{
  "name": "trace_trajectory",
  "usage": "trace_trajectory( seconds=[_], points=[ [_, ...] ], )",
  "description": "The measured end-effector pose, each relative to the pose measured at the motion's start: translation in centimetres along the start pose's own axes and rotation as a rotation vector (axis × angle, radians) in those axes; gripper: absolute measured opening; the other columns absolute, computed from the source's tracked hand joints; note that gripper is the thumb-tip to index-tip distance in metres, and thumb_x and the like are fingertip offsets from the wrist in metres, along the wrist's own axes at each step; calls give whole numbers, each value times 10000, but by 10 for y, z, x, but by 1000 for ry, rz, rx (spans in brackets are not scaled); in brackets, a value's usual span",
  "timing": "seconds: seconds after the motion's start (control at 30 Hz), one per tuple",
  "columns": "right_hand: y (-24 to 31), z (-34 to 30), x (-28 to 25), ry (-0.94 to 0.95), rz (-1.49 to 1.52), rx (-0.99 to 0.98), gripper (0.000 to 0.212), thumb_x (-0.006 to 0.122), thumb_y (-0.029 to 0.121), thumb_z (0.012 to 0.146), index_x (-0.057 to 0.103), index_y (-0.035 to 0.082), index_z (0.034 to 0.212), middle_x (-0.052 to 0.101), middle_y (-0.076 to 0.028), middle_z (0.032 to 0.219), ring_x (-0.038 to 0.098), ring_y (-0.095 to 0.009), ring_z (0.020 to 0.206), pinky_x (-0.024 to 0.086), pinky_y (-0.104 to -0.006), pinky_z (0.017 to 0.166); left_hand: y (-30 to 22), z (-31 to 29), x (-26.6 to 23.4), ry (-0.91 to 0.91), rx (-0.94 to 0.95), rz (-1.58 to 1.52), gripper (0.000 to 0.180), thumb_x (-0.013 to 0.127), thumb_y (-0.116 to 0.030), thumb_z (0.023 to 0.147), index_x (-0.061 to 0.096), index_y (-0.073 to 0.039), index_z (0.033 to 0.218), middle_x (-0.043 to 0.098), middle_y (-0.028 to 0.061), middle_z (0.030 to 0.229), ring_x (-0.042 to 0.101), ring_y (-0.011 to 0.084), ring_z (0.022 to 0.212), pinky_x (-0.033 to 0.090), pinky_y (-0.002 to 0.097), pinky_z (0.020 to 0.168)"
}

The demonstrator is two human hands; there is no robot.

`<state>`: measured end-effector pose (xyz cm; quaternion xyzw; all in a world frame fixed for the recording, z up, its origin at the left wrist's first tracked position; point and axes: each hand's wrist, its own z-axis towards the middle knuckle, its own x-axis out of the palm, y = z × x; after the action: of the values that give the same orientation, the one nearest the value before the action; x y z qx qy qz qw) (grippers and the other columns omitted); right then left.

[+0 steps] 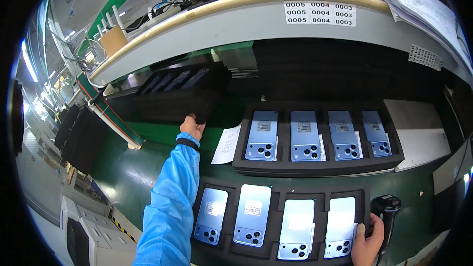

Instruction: Scanning barcodes on the back of smartphones and organizing them into trays on a manufacturing assembly line.

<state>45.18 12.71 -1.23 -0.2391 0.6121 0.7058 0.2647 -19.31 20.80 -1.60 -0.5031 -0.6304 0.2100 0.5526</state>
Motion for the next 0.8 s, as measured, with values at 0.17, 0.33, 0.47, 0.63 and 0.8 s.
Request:
trace_trajectory(
  seconds=[0.17,0.33,0.47,0.63,0.8],
  points=[
    [-7,-1,16,-82,186,-11,347,582,-21,882,597,-50,1228,669,-114,1046,623,-173,888,504,-321,819,-46,-12,-65,32,-73,217,267,573,-150,879,589,20,1084,710,156,975,718,269,800,631,404,742],
    [-7,-1,13,-67,155,3,332,570,-21,898,591,-52,1228,667,-125,1054,624,-184,916,498,-323,848,-115,-35,-152,118,-78,341,173,560,-186,922,634,-44,987,723,94,876,700,224,751,594,347,716],
    [-7,0,15,-88,114,-11,323,584,-16,897,602,-44,1218,665,-136,1045,630,-217,915,501,-346,858,-149,-56,-225,154,-78,420,255,493,-271,980,661,-80,993,718,35,871,677,169,748,568,333,690],
    [-6,1,16,-87,34,-28,325,590,-12,894,603,-44,1217,676,-161,1053,655,-241,952,510,-371,885,-154,-95,-297,60,-56,274,284,521,-364,1052,660,-139,1155,719,25,981,680,164,797,549,330,662],
    [-3,5,13,-97,-8,-61,329,600,5,892,612,-37,1219,688,-169,1061,672,-271,958,517,-382,890,-193,-89,-391,61,-13,376,283,606,-310,1037,636,-124,1247,734,58,1072,705,203,904,557,358,664]
  ],
)
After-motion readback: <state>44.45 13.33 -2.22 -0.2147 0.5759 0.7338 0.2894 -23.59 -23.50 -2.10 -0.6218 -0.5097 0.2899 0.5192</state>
